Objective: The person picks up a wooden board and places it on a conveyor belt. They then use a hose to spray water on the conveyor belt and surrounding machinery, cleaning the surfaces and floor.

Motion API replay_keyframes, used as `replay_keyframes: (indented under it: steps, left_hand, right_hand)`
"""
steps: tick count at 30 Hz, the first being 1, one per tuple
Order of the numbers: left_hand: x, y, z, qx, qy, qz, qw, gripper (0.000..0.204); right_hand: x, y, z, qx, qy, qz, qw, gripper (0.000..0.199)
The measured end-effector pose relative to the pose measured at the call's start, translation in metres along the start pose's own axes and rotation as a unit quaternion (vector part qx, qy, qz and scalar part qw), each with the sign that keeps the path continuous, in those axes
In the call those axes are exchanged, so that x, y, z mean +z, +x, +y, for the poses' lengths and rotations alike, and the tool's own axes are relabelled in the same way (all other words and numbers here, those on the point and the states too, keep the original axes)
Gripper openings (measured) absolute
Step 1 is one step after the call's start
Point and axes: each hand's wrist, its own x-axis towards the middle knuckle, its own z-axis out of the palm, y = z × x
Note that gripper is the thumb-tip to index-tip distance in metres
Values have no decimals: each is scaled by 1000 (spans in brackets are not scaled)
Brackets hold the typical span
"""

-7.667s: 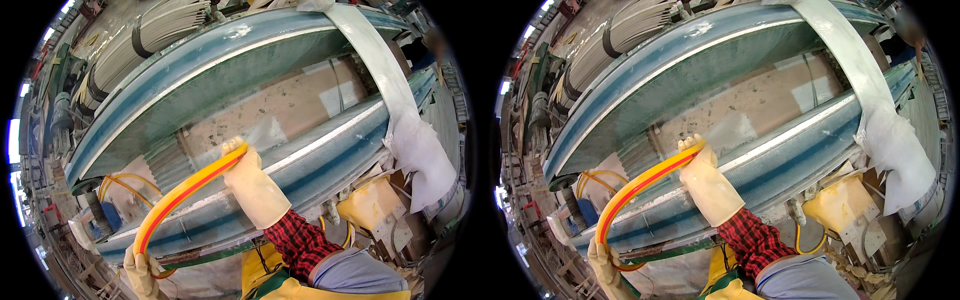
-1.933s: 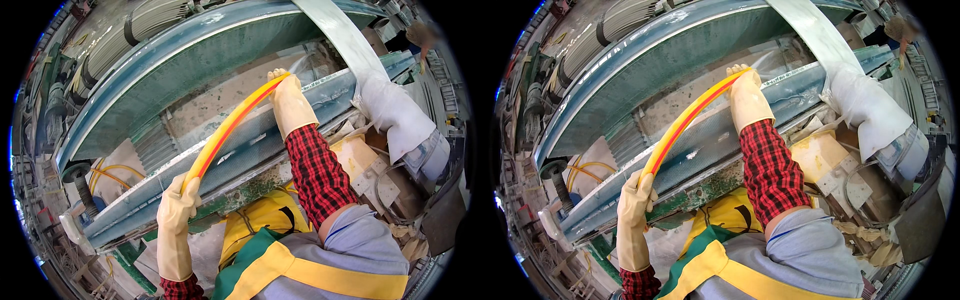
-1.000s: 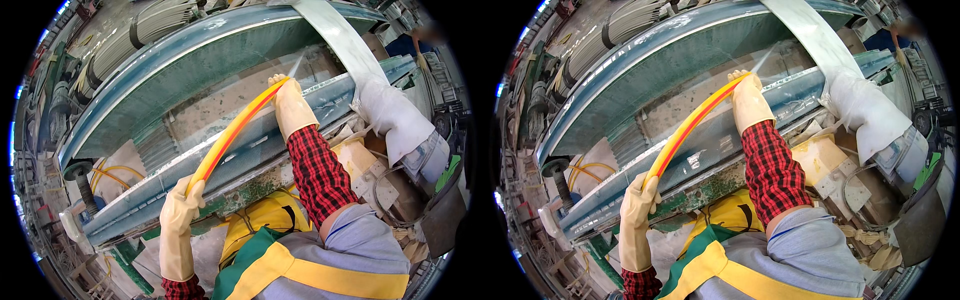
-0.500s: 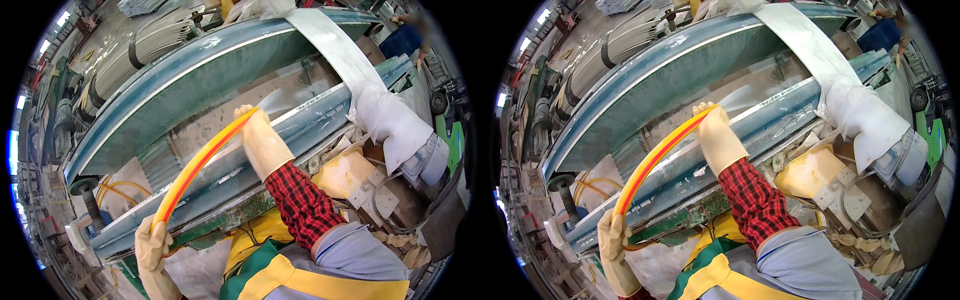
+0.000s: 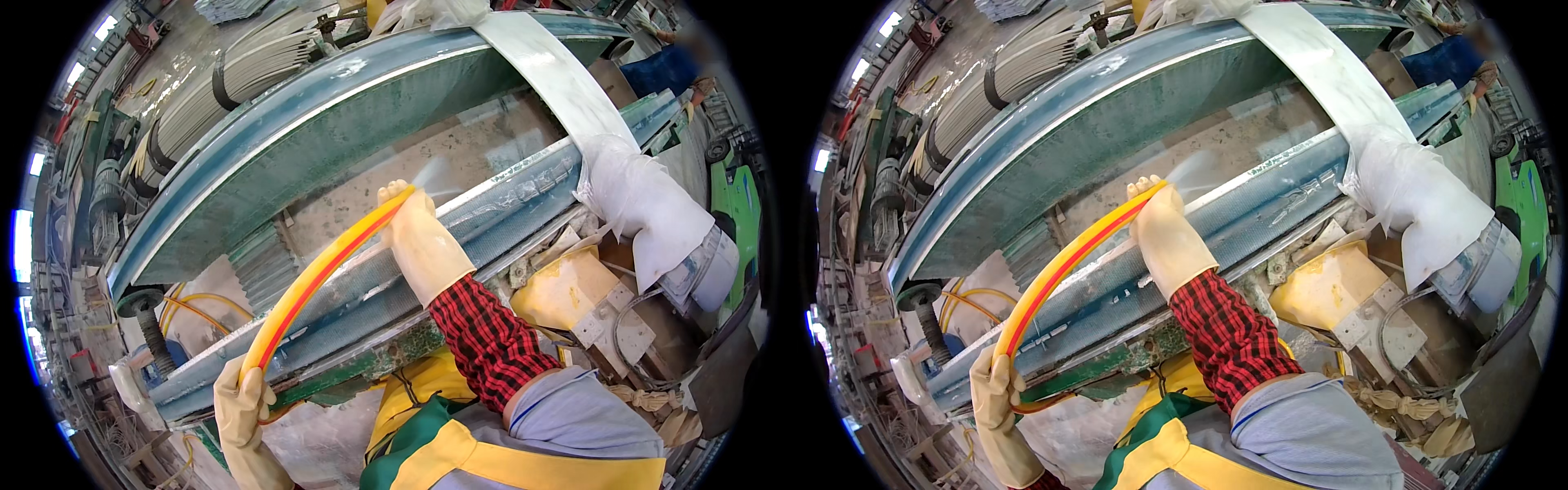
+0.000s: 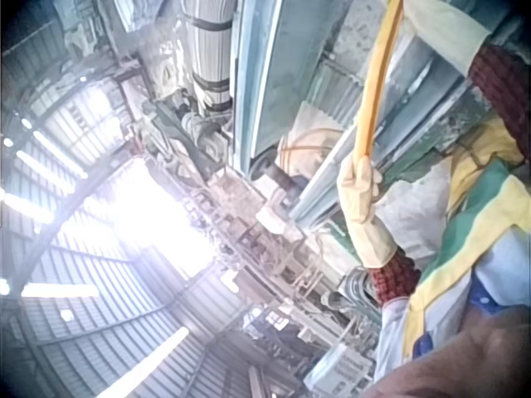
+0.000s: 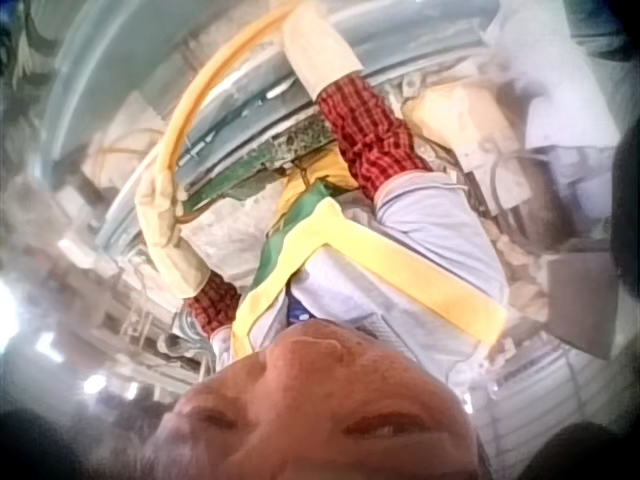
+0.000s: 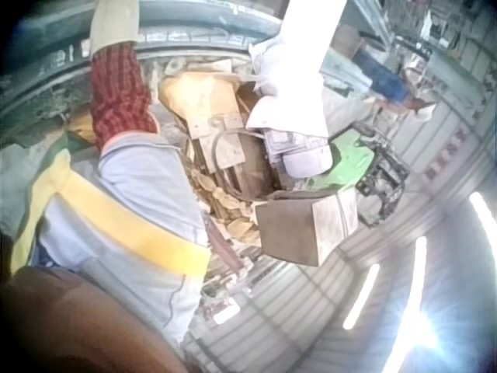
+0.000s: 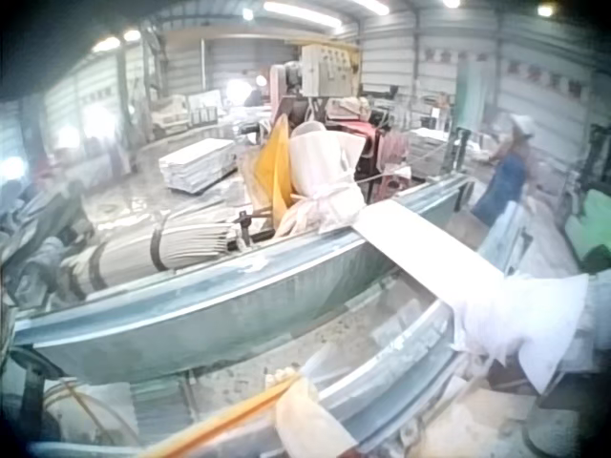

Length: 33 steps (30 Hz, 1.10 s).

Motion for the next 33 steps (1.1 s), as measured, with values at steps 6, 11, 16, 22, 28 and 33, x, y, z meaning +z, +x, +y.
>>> replay_keyframes:
  steps: [6, 11, 16, 22, 28, 33]
  left_hand:
    - [21, 0, 7, -8, -8, -24, 1000, 31]
    - [33, 2, 9, -22, -11, -51, 998, 33]
    - [47, 1, 11, -32, 16, -51, 998, 37]
    - [50, -2, 9, -46, -7, -57, 997, 35]
    - [32, -13, 3, -9, -13, -49, 999, 42]
    - [-12, -32, -17, 45, -11, 19, 999, 43]
  right_hand:
    - [6, 16, -21, -21, 9, -27, 999, 18]
    - [14, 10, -35, -54, 8, -8, 998, 35]
    - [11, 20, -46, -94, 10, -47, 994, 32]
    - [10, 26, -55, -70, -5, -57, 996, 33]
    - [1, 37, -32, -29, -10, -77, 997, 21]
    - [-8, -5, 30, 50, -39, -65, 996, 30]
